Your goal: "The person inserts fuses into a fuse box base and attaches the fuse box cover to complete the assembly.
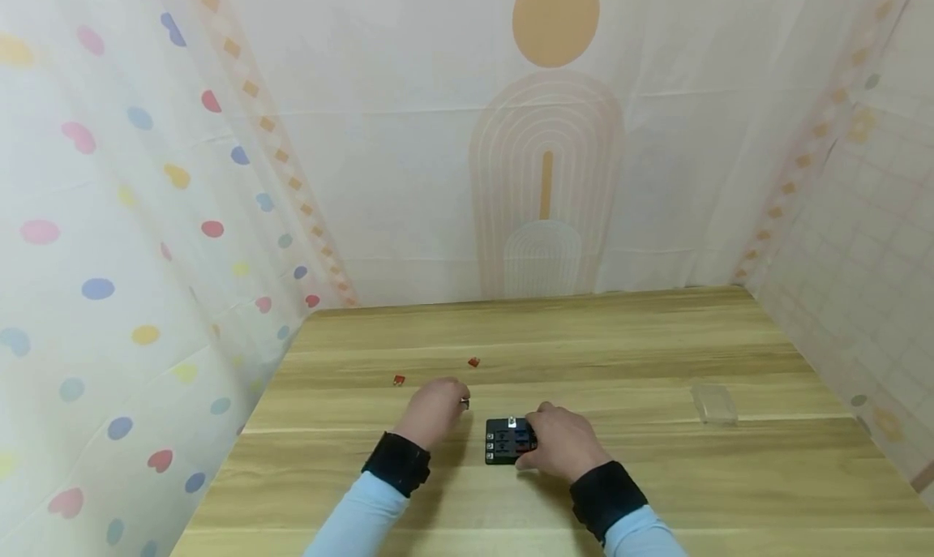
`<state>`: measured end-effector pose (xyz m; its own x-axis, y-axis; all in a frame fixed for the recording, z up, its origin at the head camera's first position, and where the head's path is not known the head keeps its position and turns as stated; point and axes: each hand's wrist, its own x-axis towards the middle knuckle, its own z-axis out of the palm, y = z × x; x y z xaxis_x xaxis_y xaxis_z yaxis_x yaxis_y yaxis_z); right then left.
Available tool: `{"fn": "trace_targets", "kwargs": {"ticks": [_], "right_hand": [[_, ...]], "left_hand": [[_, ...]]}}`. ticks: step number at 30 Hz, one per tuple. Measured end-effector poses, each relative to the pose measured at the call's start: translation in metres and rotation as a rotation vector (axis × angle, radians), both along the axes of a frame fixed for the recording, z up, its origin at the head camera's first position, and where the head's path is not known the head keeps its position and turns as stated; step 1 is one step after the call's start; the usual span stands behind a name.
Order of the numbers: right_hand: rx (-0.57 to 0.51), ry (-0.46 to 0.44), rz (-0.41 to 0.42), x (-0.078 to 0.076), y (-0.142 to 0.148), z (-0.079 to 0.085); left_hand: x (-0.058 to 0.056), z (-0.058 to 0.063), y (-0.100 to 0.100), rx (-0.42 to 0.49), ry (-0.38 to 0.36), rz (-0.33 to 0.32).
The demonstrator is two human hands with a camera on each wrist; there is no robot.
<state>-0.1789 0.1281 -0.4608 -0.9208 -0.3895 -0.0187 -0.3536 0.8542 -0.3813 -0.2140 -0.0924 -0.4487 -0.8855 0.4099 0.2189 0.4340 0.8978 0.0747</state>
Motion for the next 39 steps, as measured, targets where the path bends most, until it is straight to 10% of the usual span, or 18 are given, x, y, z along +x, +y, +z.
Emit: {"fn": "trace_targets", "kwargs": {"ticks": [14, 39], "right_hand": [[-0.017, 0.01, 0.027, -0.001, -0.005, -0.003], [-0.012, 0.068, 0.049, -0.003, -0.007, -0.008]], "left_hand": [[0.009, 0.011, 0.022, 0.02, -0.056, -0.092], [0.014, -0.008, 0.039, -0.034, -0.082, -0.181]]}}
